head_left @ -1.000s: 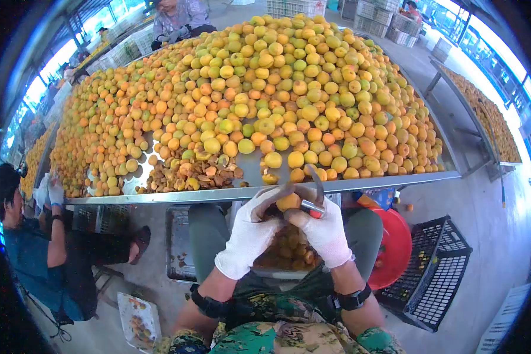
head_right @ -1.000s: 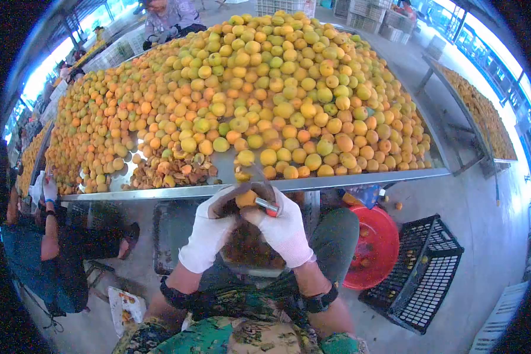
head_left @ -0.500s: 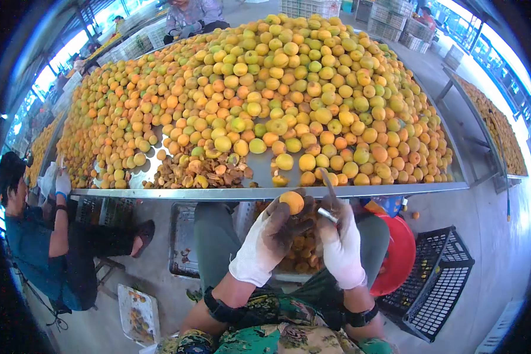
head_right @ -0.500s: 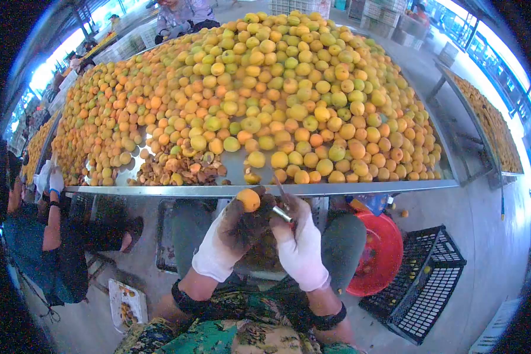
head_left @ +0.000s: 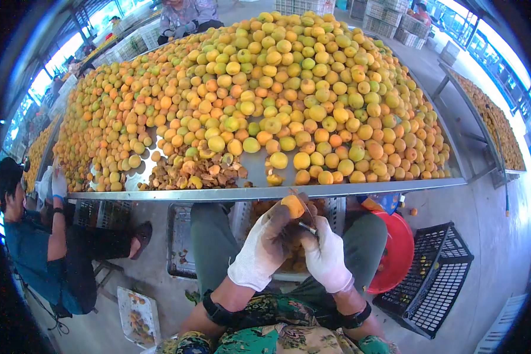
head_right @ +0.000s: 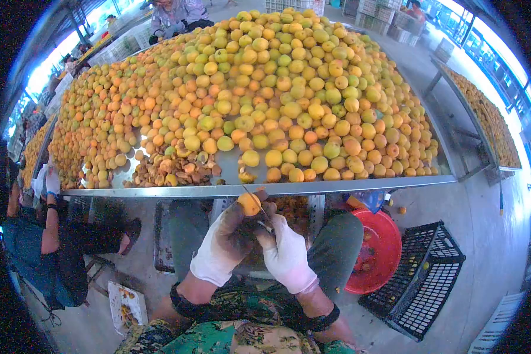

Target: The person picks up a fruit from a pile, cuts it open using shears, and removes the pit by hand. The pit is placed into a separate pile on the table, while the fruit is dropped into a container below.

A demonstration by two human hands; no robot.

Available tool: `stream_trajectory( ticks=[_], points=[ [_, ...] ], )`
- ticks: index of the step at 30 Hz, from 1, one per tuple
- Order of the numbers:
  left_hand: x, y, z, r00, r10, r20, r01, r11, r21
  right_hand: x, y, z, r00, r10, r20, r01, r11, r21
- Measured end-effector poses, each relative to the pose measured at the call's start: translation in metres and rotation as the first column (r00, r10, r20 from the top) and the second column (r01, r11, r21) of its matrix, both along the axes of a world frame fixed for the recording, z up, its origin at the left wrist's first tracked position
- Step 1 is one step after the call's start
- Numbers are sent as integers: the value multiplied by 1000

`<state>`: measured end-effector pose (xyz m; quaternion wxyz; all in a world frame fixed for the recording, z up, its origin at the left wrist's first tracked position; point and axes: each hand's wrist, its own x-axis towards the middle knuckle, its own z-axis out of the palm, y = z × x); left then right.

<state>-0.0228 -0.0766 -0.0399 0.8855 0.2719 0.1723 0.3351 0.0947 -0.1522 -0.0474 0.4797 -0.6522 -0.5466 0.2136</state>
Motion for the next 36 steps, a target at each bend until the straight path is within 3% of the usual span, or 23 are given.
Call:
stream_trajectory(
  ticks=[9, 18, 36],
  points=[
    [8, -4, -11, 996, 18, 91, -16, 1000, -19, 3, -4, -4, 999, -9, -38, 7, 999, -50],
    [17, -13, 5, 1000, 29, -7, -30, 994, -103, -2, -8, -5, 997, -39, -72, 40, 999, 9],
    [22, -18, -9, 999, 28, 29, -26, 998, -55, -1, -13, -22, 994, -85, -69, 87, 996, 16]
  ],
)
